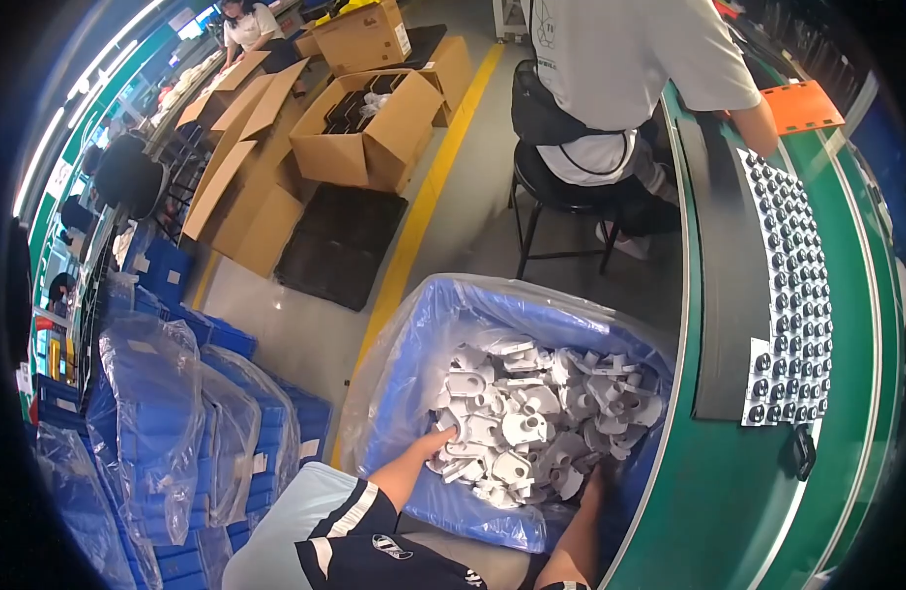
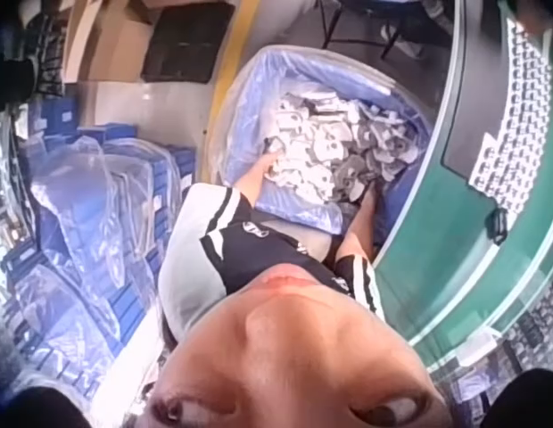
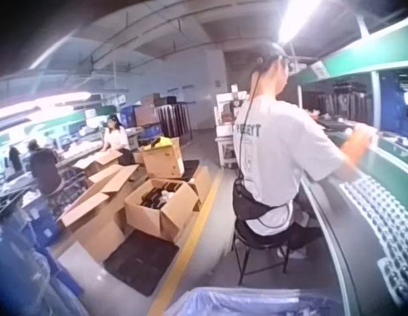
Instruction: Assembling white plastic housing components using a manual press machine on a manufacturing line.
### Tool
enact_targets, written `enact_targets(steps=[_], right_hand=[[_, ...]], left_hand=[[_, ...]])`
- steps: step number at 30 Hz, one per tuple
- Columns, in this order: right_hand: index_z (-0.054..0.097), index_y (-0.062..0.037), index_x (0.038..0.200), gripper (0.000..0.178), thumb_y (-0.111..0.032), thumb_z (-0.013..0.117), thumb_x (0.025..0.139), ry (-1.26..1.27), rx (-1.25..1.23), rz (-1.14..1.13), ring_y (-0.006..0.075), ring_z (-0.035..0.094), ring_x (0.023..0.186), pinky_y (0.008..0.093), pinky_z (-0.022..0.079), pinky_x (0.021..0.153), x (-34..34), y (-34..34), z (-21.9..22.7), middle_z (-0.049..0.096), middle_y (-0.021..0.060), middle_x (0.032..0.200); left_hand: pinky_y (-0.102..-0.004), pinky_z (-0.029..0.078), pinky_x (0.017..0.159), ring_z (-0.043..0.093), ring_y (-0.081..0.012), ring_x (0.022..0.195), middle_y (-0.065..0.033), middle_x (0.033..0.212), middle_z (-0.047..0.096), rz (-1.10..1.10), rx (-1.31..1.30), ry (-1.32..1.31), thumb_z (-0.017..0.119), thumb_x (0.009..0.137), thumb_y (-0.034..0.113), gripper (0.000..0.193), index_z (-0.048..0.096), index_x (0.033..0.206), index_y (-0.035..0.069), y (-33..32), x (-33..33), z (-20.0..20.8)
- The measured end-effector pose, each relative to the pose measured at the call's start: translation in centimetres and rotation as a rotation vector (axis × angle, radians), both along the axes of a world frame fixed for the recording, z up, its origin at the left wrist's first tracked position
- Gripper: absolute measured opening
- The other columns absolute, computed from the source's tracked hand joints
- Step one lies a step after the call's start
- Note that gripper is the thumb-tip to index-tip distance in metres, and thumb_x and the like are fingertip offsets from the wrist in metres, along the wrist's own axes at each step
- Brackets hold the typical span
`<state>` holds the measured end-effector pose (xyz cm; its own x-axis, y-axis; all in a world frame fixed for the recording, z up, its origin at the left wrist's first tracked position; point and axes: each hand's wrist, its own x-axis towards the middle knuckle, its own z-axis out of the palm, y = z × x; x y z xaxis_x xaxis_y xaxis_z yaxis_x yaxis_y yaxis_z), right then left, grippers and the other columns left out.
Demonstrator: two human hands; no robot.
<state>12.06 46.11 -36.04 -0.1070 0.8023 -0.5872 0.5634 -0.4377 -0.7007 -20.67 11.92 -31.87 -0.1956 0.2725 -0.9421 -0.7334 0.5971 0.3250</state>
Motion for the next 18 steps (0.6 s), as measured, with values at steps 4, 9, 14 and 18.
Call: enact_targets(steps=[4,9,14,18], right_hand=[[0.042,-0.0019,0.134,0.067,-0.050,0.051,0.088,-0.002,0.092,0.044,0.0231,0.044,0.120,0.0357,0.034,0.099,1.2,2.2,-3.7,0.045,0.0116,0.134],[0.038,-0.0052,0.136,0.072,-0.053,0.053,0.085,-0.192,-0.312,0.001,0.0268,0.041,0.123,0.0416,0.031,0.102,-6.4,-4.1,12.9,0.044,0.0115,0.135],[0.040,-0.0115,0.135,0.074,-0.061,0.051,0.082,-0.281,0.153,1.053,0.0275,0.045,0.120,0.0460,0.035,0.100,5.9,0.6,-4.0,0.046,0.0093,0.133],[0.052,-0.0144,0.125,0.066,-0.064,0.044,0.082,0.156,-0.641,0.241,0.0277,0.052,0.114,0.0458,0.041,0.096,-0.7,-1.2,5.0,0.055,0.0053,0.125]], left_hand=[[-0.0580,0.033,0.093,0.042,-0.0383,0.122,-0.0207,0.143,0.029,-0.069,-0.114,0.065,0.051,0.071,0.073,0.100,0.022,0.144,0.013,1.9,-0.5,2.3],[-0.0579,0.039,0.090,0.043,-0.0415,0.120,-0.0200,0.137,0.041,-0.291,-0.053,-0.149,0.042,0.077,0.073,0.087,0.035,0.139,0.011,-1.0,-1.6,10.0],[-0.0550,0.046,0.084,0.051,-0.0416,0.112,-0.0167,0.131,0.048,-0.356,0.033,-0.152,0.045,0.077,0.071,0.084,0.039,0.136,0.011,-0.4,-1.6,8.7],[-0.0582,0.040,0.088,0.052,-0.0411,0.111,-0.0178,0.126,0.053,-0.124,0.073,-0.205,0.047,0.077,0.070,0.081,0.045,0.132,0.011,-2.3,-0.4,4.2]])
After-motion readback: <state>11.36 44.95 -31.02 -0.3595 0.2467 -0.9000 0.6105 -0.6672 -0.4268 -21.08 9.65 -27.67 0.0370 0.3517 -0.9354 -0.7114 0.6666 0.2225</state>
